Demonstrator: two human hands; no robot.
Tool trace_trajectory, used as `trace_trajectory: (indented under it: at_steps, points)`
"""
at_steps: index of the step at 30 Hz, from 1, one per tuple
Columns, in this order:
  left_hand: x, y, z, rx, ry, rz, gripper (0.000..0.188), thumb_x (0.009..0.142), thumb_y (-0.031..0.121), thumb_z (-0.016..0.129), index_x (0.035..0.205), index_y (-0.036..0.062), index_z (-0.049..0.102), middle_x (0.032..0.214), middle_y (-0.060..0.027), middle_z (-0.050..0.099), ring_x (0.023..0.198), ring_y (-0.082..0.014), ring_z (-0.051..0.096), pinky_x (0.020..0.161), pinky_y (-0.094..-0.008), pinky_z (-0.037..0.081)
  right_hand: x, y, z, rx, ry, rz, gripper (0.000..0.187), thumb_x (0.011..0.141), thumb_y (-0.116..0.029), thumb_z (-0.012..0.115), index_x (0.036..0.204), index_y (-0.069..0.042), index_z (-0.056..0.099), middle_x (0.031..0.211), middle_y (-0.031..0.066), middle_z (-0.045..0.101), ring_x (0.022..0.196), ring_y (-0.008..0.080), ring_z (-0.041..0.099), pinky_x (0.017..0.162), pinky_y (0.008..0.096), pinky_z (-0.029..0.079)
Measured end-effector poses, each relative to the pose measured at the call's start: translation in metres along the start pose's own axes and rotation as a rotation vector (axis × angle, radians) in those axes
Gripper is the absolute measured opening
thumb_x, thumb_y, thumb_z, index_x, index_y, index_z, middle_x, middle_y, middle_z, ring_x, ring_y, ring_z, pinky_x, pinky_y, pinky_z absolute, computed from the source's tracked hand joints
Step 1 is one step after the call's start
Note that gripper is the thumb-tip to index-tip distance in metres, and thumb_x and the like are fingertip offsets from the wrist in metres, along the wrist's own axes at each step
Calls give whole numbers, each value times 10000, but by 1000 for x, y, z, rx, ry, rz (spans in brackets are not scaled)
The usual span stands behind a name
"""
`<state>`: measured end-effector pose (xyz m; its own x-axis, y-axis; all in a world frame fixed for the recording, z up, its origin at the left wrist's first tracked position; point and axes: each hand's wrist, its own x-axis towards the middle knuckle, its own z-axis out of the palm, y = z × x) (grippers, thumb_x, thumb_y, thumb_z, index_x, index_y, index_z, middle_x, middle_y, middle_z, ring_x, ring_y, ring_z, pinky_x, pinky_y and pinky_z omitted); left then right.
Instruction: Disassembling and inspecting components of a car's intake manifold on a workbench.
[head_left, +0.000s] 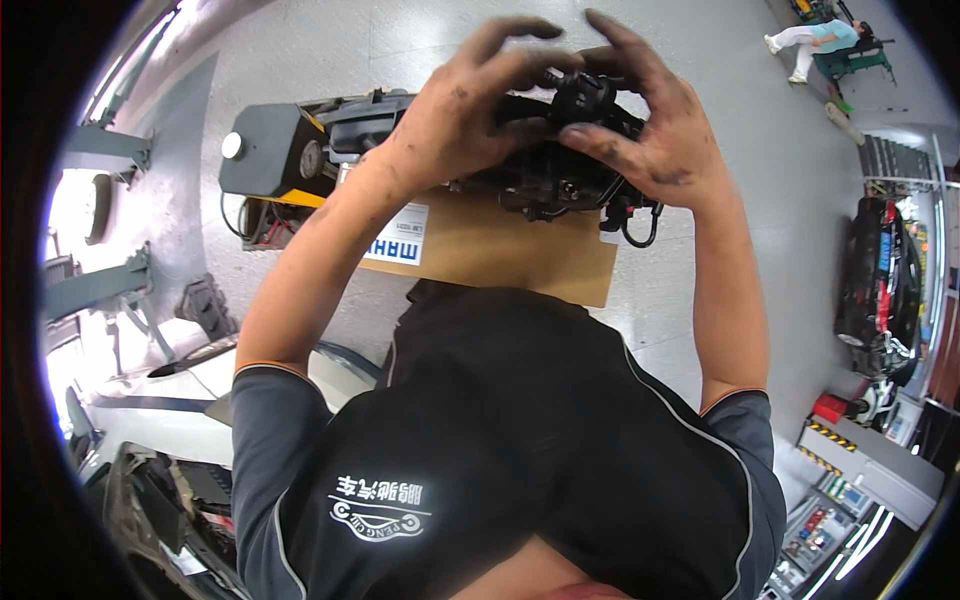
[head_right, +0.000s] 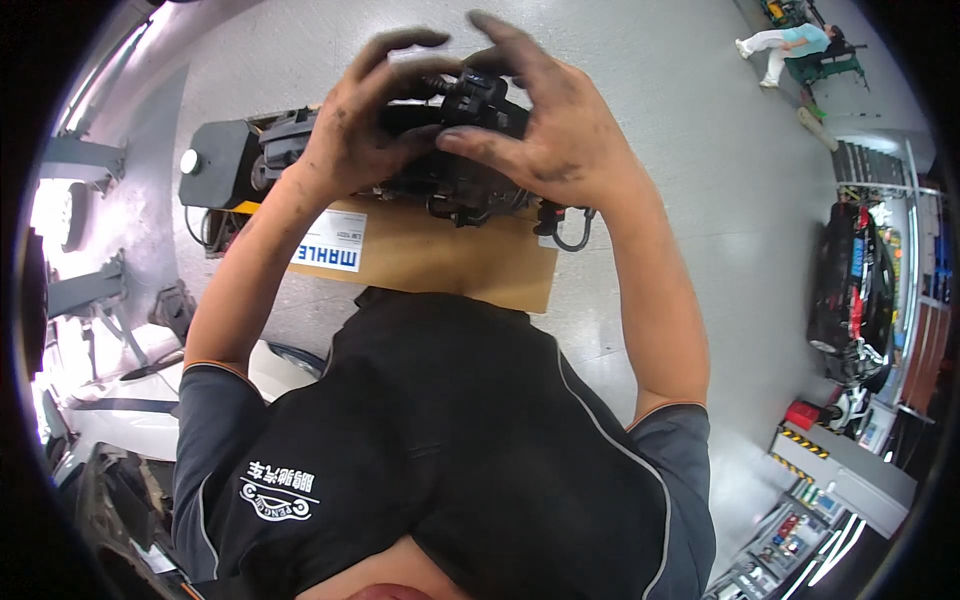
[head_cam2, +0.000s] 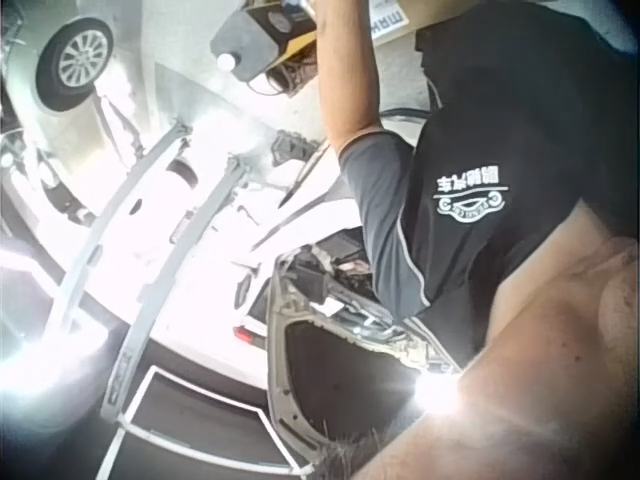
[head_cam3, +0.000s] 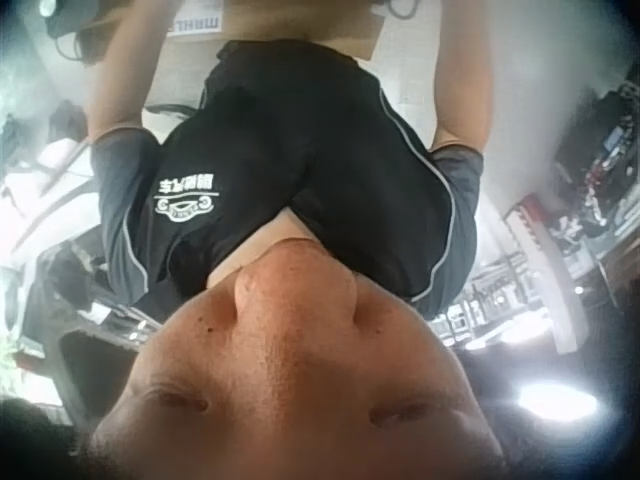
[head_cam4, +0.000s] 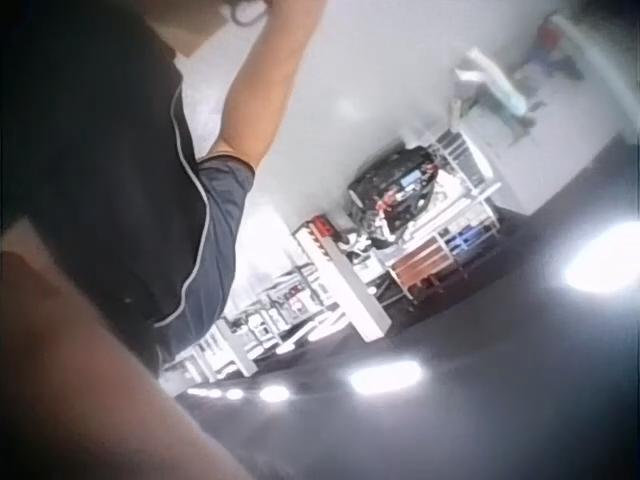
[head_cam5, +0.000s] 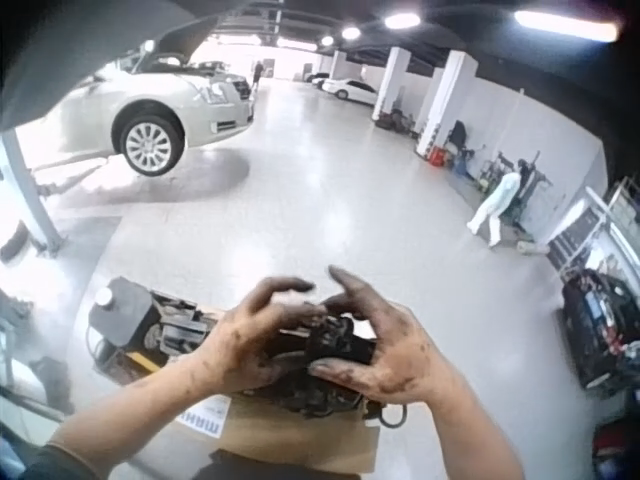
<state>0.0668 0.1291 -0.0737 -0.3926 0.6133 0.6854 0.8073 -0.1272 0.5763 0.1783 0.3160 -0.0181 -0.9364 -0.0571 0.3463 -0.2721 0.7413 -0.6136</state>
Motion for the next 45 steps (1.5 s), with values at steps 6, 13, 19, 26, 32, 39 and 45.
trace_trajectory:
  at_steps: [6,13,19,26,32,39,45]
  points:
    - [-14,-7,-12,497,-298,-376,636,793,565,707,1164,52,653,1044,-161,677,960,-354,657,813,-436,528,37,-4,-16,-152,-465,-54,654,817,-288,777,1379,-75,518,1187,204,649,1067,352,641,927,398,514]
    - [3,2,-42,290,-333,-398,563,728,577,728,789,18,723,728,-186,678,729,-369,680,698,-428,550,46,-19,-27,-85,-580,182,739,815,-192,780,1460,-94,432,1068,112,616,936,214,596,863,337,515]
    - [-7,-3,-37,225,-338,-367,519,736,544,714,712,26,717,678,-200,665,669,-380,673,647,-441,552,58,-37,-15,-350,-762,108,764,754,6,712,1453,-97,420,998,117,541,891,261,551,820,369,483]
    - [-6,-3,-37,146,-296,-369,495,692,496,755,699,4,709,674,-213,658,664,-390,667,642,-443,551,74,-51,-18,-491,-901,51,564,769,41,682,1284,-52,470,1000,162,542,913,322,574,812,402,481]
    - [-6,-3,-40,200,-252,-326,500,689,495,763,724,-1,717,696,-214,667,689,-390,674,668,-436,552,76,-56,-14,-558,-898,57,506,771,45,688,1215,-16,452,1059,193,551,982,394,568,849,429,478]
    - [-12,-2,-15,215,-105,-339,443,625,426,780,690,-7,715,642,-184,654,643,-360,672,634,-416,557,80,-63,-11,-622,-972,-23,503,775,18,699,1209,19,444,1072,208,546,1001,416,558,864,444,471]
    - [-11,-1,-19,180,-124,-343,439,623,431,799,707,6,726,663,-173,668,664,-348,684,649,-412,567,85,-64,-9,-658,-1037,10,509,790,-7,706,1219,20,435,1091,215,537,1012,426,554,865,455,470]
